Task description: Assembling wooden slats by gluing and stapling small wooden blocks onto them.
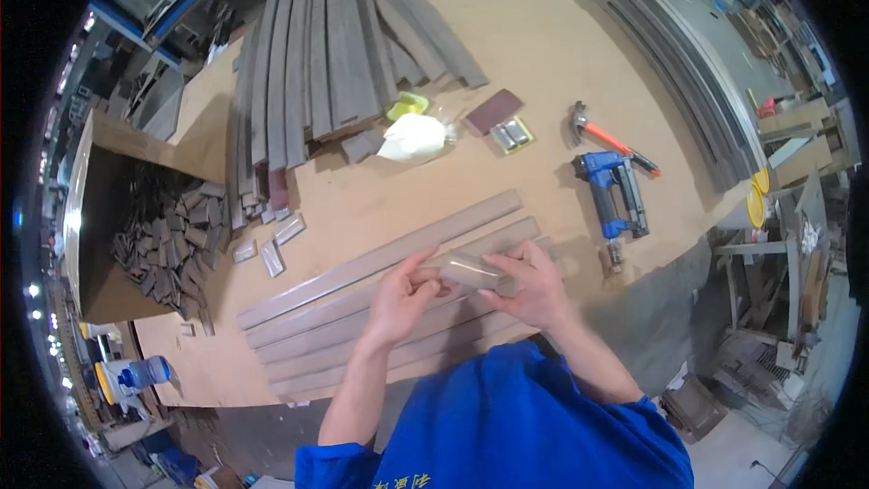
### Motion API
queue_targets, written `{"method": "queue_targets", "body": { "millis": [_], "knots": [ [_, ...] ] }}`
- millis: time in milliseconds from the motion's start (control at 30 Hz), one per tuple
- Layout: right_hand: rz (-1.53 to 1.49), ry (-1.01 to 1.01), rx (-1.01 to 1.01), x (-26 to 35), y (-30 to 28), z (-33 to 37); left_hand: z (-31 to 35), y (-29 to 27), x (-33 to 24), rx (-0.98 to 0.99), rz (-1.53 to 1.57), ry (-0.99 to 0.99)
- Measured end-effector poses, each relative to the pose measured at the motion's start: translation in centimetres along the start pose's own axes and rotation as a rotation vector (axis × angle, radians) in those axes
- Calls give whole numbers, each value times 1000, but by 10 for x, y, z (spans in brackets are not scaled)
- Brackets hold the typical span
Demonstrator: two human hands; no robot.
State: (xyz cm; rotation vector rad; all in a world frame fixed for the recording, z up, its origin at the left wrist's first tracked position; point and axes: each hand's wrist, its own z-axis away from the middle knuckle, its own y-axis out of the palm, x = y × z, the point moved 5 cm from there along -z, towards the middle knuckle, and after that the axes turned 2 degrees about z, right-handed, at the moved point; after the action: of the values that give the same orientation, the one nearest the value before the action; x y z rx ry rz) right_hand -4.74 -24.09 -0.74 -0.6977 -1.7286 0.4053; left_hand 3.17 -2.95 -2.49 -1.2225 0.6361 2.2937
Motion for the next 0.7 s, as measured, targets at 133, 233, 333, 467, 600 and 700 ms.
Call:
{"method": "queue_targets", "body": {
  "millis": [133,233,333,467,600,700],
  "knots": [
    [58,43,-40,-36,-45,10,-19,26,16,-97,-99,131],
    [72,112,-109,-57,-66,3,-50,9,10,-247,-506,225],
    [108,190,-149,-85,-82,-2,-89,12,-1,-310,-880,354],
    [121,341,-125,-123,-86,-19,-127,47,-11,-271,-1263,498],
    [45,429,-109,-142,-79,-41,-151,54,-15,-180,-1294,491],
    [121,483,1,-159,-64,-54,-151,32,-14,-187,-1127,481]
  ]
}}
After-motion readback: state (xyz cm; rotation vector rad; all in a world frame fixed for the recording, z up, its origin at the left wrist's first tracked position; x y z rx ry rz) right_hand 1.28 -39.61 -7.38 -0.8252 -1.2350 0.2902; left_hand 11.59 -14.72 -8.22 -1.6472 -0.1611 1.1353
